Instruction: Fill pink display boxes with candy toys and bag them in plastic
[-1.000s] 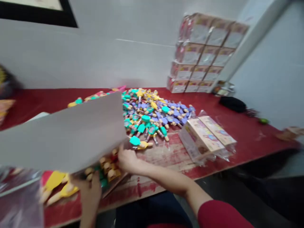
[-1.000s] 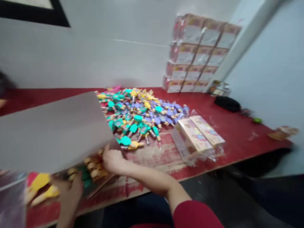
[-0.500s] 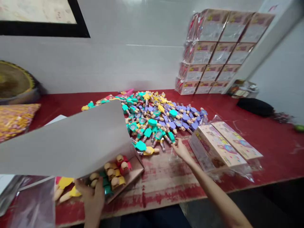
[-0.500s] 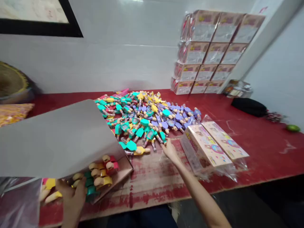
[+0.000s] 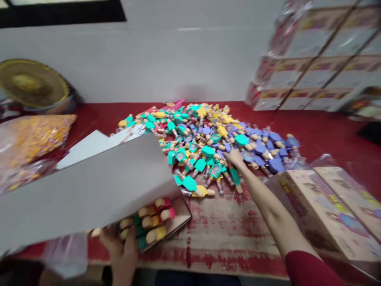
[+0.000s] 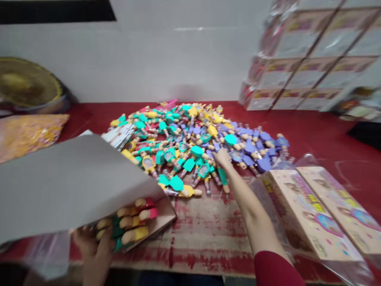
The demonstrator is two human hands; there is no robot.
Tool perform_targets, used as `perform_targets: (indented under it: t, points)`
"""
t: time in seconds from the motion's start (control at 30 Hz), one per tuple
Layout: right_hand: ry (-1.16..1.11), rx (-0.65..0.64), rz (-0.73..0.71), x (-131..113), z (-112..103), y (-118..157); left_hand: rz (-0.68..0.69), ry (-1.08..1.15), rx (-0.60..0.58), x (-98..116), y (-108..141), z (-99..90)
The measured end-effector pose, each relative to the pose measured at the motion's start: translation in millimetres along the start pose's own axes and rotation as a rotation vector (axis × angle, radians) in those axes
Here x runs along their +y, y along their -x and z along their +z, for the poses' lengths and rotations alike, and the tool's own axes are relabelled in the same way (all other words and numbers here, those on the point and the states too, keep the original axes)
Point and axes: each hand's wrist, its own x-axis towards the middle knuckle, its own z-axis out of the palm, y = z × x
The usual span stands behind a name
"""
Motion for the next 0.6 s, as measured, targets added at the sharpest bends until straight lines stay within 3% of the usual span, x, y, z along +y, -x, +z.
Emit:
perform_targets:
  t: [0.1, 0.2, 0.27, 0.3, 0.37, 0.43, 0.5, 0.6]
  points:
    - [0.051, -0.007, 0.011, -4, -5, 15, 0.009, 0.016, -0.01, 7, 7, 3.3]
    - [0.04, 0.086, -0.046, 19, -40, 56, -0.016, 0.011, -0.019, 7, 12, 4.7]
    - [-0.069, 0.156, -0.205, 43, -66, 107, -0.038, 0.006, -0.006, 7, 13, 5.5]
    - [-0.14, 0.13, -0.336, 52, -76, 138, -0.045, 0.007, -0.002, 7, 14, 6.0]
    - [-0.187, -0.08, -0.602, 58, -82, 205, -0.056, 0.017, -0.002, 9, 14, 7.1]
    - [-0.042, -0.32, -0.828, 42, -70, 266, -0.069, 0.034, -0.022, 10, 13, 8.0]
    - [0.19, -0.319, -0.991, 9, -45, 308, -0.082, 0.046, -0.04, 11, 13, 8.5]
    - [0.513, -0.325, -1.124, -41, -6, 337, -0.103, 0.073, -0.063, 9, 14, 9.3]
